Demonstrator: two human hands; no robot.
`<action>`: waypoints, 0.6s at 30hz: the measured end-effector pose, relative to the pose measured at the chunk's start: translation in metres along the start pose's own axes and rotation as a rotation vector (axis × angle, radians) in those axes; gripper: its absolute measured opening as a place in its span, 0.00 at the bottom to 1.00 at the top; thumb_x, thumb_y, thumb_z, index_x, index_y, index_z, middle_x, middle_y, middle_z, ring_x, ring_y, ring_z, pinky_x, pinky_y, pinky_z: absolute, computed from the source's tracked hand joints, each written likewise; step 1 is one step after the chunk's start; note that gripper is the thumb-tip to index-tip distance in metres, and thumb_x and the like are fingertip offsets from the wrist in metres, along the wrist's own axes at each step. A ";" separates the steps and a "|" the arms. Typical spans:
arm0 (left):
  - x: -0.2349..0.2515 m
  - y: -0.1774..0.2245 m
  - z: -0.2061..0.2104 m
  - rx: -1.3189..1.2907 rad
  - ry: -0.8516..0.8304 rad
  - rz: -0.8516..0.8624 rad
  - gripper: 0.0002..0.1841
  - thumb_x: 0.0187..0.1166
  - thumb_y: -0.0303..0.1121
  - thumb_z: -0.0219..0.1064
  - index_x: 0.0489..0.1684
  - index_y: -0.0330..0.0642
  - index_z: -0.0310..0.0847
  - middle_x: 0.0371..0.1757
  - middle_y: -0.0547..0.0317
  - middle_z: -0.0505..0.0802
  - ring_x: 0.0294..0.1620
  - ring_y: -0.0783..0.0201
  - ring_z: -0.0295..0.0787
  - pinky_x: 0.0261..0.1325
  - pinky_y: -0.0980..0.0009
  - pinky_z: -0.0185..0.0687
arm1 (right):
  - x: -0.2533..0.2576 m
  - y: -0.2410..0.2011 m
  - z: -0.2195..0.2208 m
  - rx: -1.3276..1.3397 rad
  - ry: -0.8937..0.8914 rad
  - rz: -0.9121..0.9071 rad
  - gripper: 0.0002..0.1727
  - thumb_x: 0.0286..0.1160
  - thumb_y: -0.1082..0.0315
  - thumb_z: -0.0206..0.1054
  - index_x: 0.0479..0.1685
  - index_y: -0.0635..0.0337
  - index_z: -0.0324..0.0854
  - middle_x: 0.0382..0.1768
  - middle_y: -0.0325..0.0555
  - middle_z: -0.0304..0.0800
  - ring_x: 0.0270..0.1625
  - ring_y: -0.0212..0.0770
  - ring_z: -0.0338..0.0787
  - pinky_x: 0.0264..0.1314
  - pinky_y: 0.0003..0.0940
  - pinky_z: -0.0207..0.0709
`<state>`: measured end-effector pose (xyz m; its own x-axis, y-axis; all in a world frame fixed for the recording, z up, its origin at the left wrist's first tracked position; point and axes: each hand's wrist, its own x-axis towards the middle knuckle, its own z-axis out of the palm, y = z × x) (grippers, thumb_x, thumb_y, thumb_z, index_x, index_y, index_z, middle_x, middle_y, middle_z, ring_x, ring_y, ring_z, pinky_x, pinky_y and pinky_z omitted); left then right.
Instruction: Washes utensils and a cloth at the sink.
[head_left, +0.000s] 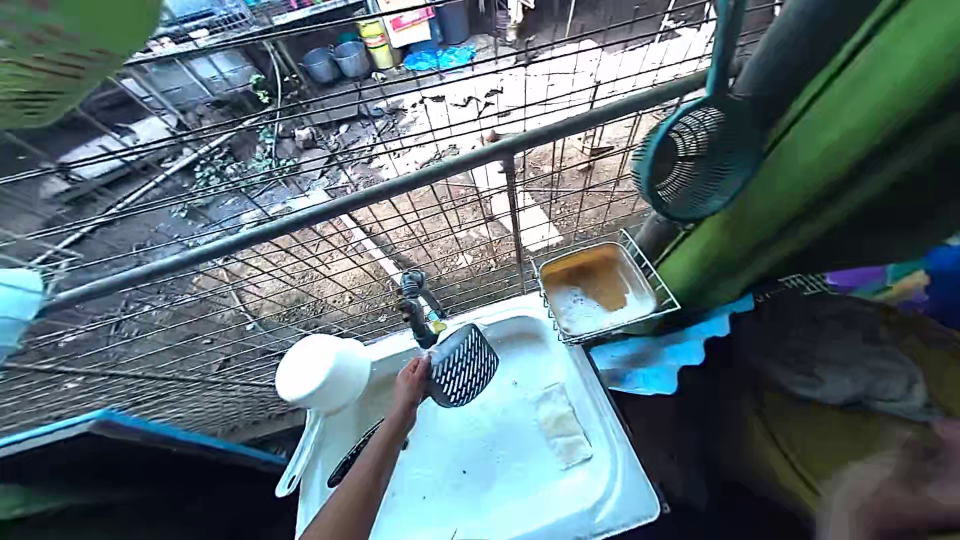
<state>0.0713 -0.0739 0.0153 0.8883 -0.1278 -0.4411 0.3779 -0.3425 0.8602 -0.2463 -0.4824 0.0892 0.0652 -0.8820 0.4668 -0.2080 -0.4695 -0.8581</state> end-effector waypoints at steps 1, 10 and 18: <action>-0.002 -0.003 -0.002 -0.059 0.031 -0.013 0.19 0.94 0.38 0.52 0.53 0.27 0.81 0.38 0.48 0.86 0.36 0.64 0.81 0.46 0.62 0.82 | -0.038 -0.031 0.028 0.139 -0.137 -0.092 0.25 0.88 0.72 0.56 0.73 0.87 0.64 0.73 0.64 0.78 0.75 0.34 0.80 0.75 0.25 0.76; 0.014 0.011 0.007 -0.404 -0.141 -0.130 0.17 0.95 0.36 0.48 0.61 0.31 0.76 0.40 0.50 0.89 0.37 0.61 0.86 0.45 0.61 0.85 | -0.217 -0.124 0.243 -0.087 -1.268 -0.117 0.44 0.79 0.53 0.69 0.88 0.73 0.59 0.85 0.74 0.64 0.88 0.70 0.65 0.87 0.71 0.54; 0.041 0.032 0.023 -0.158 -0.356 -0.031 0.19 0.94 0.40 0.51 0.67 0.33 0.74 0.42 0.54 0.86 0.37 0.66 0.81 0.45 0.65 0.80 | -0.141 -0.181 0.251 0.178 -1.122 0.397 0.13 0.85 0.69 0.65 0.52 0.75 0.84 0.33 0.48 0.88 0.26 0.29 0.81 0.34 0.28 0.78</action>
<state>0.1142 -0.1113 0.0188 0.7404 -0.4437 -0.5049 0.4633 -0.2073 0.8616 0.0274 -0.2837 0.1247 0.8584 -0.4693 -0.2071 -0.2739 -0.0780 -0.9586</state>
